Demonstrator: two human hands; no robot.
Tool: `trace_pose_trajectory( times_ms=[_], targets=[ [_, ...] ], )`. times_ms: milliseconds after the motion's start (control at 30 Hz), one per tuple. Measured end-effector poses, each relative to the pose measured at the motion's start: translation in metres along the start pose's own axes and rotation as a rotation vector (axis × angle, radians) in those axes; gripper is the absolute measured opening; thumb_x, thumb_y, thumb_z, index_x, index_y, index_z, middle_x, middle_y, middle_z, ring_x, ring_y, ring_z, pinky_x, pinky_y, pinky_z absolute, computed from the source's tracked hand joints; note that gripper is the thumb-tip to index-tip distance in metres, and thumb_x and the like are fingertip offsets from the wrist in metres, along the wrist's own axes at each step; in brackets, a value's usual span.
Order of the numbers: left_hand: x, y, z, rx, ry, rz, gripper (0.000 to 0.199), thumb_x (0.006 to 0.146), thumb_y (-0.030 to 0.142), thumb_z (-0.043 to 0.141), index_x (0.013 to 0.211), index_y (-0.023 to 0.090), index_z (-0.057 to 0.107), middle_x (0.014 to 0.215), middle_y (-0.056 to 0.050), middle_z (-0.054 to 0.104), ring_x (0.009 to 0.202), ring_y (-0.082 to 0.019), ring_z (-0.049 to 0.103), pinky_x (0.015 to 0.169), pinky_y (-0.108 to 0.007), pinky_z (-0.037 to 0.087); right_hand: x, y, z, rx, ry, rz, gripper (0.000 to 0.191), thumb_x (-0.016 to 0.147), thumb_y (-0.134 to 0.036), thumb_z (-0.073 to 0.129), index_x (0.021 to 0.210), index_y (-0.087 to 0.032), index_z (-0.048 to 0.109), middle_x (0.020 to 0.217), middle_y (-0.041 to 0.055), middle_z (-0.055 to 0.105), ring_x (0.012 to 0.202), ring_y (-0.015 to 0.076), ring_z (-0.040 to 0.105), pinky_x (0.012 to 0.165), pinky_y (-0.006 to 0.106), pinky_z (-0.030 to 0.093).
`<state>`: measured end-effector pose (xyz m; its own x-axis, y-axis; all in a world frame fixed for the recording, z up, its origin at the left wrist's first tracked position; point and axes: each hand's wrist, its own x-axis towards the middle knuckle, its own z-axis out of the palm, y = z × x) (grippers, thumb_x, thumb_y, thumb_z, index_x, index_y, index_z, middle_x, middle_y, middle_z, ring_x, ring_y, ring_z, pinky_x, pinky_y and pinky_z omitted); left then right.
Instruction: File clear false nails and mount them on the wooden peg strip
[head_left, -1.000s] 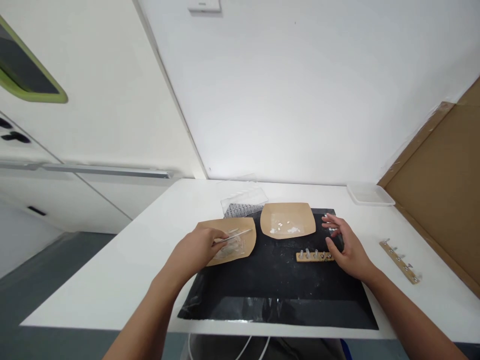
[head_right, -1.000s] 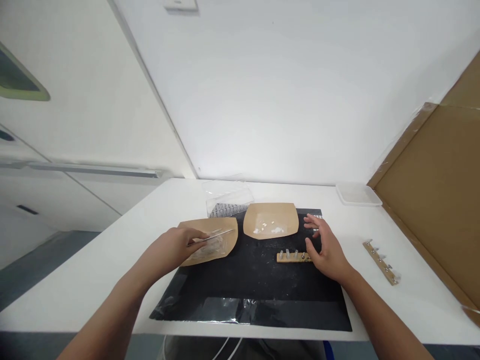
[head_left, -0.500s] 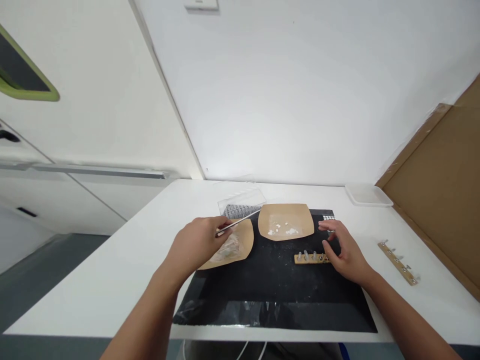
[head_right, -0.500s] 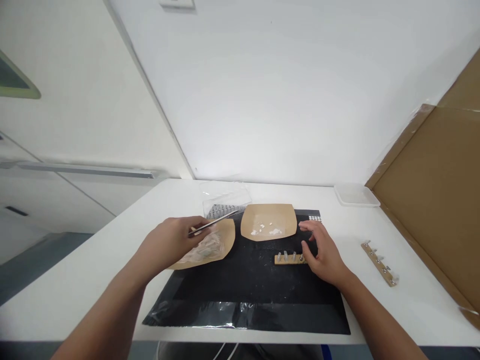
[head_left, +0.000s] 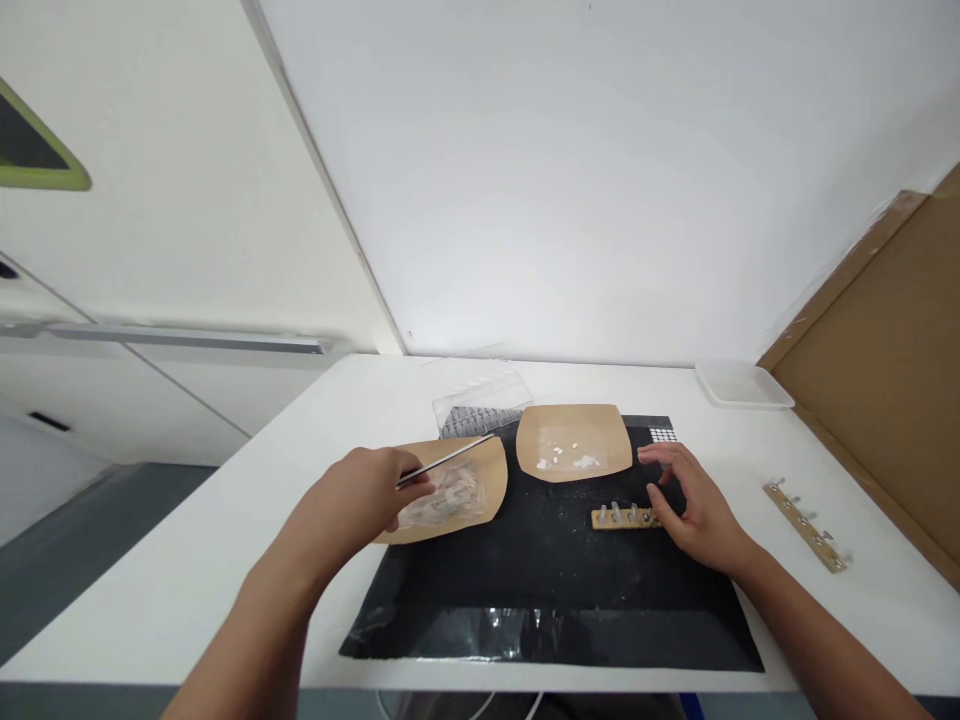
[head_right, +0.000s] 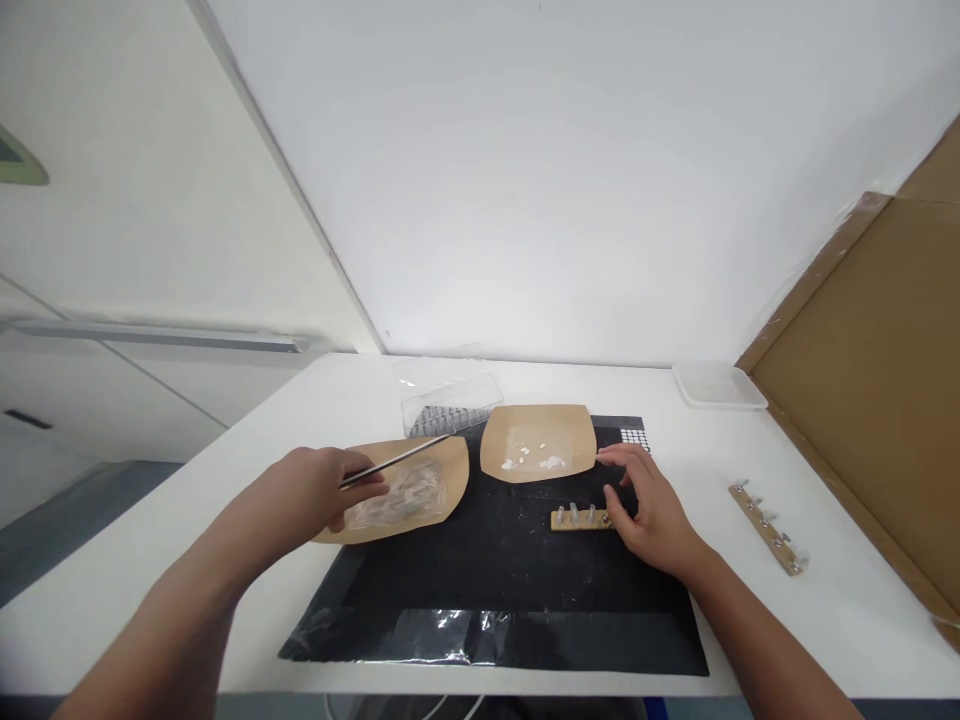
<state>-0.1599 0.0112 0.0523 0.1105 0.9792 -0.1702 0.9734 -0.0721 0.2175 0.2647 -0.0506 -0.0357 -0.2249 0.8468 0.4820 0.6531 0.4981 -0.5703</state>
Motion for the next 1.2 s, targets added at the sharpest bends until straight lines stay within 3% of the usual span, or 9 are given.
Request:
trace_pose_trajectory(
  times_ms=[100, 233, 300, 400, 500, 667, 867, 1000, 1200],
  targets=[
    [-0.002, 0.012, -0.007, -0.036, 0.054, 0.013, 0.036, 0.09, 0.054, 0.06, 0.07, 0.026, 0.072, 0.051, -0.003, 0.069, 0.051, -0.025, 0.066, 0.055, -0.03, 0.039, 0.0, 0.002, 0.001, 0.006, 0.022, 0.001, 0.035, 0.101, -0.022, 0.055, 0.135, -0.029, 0.055, 0.136, 0.0137, 0.059, 0.112, 0.0299, 0.062, 0.08, 0.046, 0.061],
    [0.003, 0.06, -0.009, -0.234, 0.162, 0.115, 0.039, 0.09, 0.063, 0.062, 0.083, 0.026, 0.075, 0.051, 0.001, 0.069, 0.055, -0.023, 0.068, 0.056, -0.029, 0.041, 0.004, -0.002, 0.004, 0.047, 0.051, -0.008, 0.029, 0.102, -0.024, 0.054, 0.131, -0.028, 0.058, 0.129, 0.013, 0.063, 0.106, 0.0279, 0.064, 0.08, 0.045, 0.06],
    [0.01, 0.09, -0.002, -0.436, 0.182, 0.187, 0.04, 0.091, 0.062, 0.063, 0.081, 0.025, 0.074, 0.054, 0.002, 0.071, 0.056, -0.021, 0.068, 0.056, -0.027, 0.043, 0.01, -0.009, 0.007, 0.078, 0.055, -0.025, 0.026, 0.103, -0.025, 0.055, 0.129, -0.028, 0.059, 0.123, 0.0121, 0.065, 0.107, 0.0281, 0.064, 0.082, 0.045, 0.06],
    [0.024, 0.13, 0.019, -0.75, 0.081, 0.271, 0.037, 0.089, 0.058, 0.071, 0.086, 0.021, 0.074, 0.071, -0.001, 0.08, 0.044, -0.015, 0.063, 0.052, -0.026, 0.045, 0.028, -0.028, 0.014, 0.135, 0.004, -0.057, 0.03, 0.103, -0.028, 0.059, 0.133, -0.029, 0.058, 0.118, 0.0106, 0.067, 0.107, 0.0264, 0.066, 0.087, 0.044, 0.06],
    [0.035, 0.151, 0.04, -0.948, 0.027, 0.327, 0.039, 0.088, 0.059, 0.072, 0.089, 0.02, 0.074, 0.074, -0.002, 0.081, 0.041, -0.014, 0.062, 0.051, -0.026, 0.046, 0.053, -0.046, 0.022, 0.213, -0.033, -0.056, 0.041, 0.1, -0.033, 0.068, 0.139, -0.029, 0.055, 0.118, 0.0076, 0.07, 0.102, 0.0229, 0.069, 0.092, 0.043, 0.059],
    [0.043, 0.149, 0.056, -0.972, 0.076, 0.347, 0.043, 0.095, 0.057, 0.064, 0.075, 0.02, 0.071, 0.041, 0.003, 0.061, 0.043, -0.014, 0.058, 0.056, -0.024, 0.045, 0.088, -0.048, 0.034, 0.23, 0.048, -0.024, 0.028, 0.098, -0.041, 0.074, 0.122, -0.027, 0.066, 0.103, 0.0045, 0.074, 0.093, 0.0219, 0.071, 0.082, 0.039, 0.059],
    [0.046, 0.136, 0.059, -0.958, -0.066, 0.397, 0.042, 0.101, 0.056, 0.056, 0.108, 0.018, 0.074, 0.044, 0.004, 0.065, 0.044, -0.016, 0.063, 0.058, -0.024, 0.046, 0.088, -0.036, 0.043, 0.206, 0.124, -0.075, 0.02, 0.1, -0.037, 0.072, 0.118, -0.031, 0.075, 0.093, 0.0012, 0.078, 0.083, 0.0197, 0.071, 0.077, 0.035, 0.06],
    [0.046, 0.135, 0.061, -0.94, -0.058, 0.45, 0.041, 0.103, 0.054, 0.054, 0.115, 0.018, 0.07, 0.051, 0.004, 0.068, 0.047, -0.018, 0.069, 0.066, -0.028, 0.052, 0.084, -0.037, 0.047, 0.197, 0.165, -0.069, 0.021, 0.1, -0.036, 0.071, 0.12, -0.03, 0.076, 0.096, 0.0028, 0.079, 0.087, 0.0209, 0.071, 0.08, 0.037, 0.061],
    [0.04, 0.135, 0.068, -1.008, -0.04, 0.44, 0.047, 0.103, 0.056, 0.056, 0.131, 0.019, 0.047, 0.053, 0.009, 0.064, 0.045, -0.021, 0.069, 0.064, -0.031, 0.053, 0.076, -0.037, 0.052, 0.183, 0.144, -0.087, 0.01, 0.1, -0.027, 0.071, 0.108, -0.027, 0.076, 0.096, 0.0036, 0.076, 0.091, 0.0212, 0.071, 0.083, 0.037, 0.059]
  ],
)
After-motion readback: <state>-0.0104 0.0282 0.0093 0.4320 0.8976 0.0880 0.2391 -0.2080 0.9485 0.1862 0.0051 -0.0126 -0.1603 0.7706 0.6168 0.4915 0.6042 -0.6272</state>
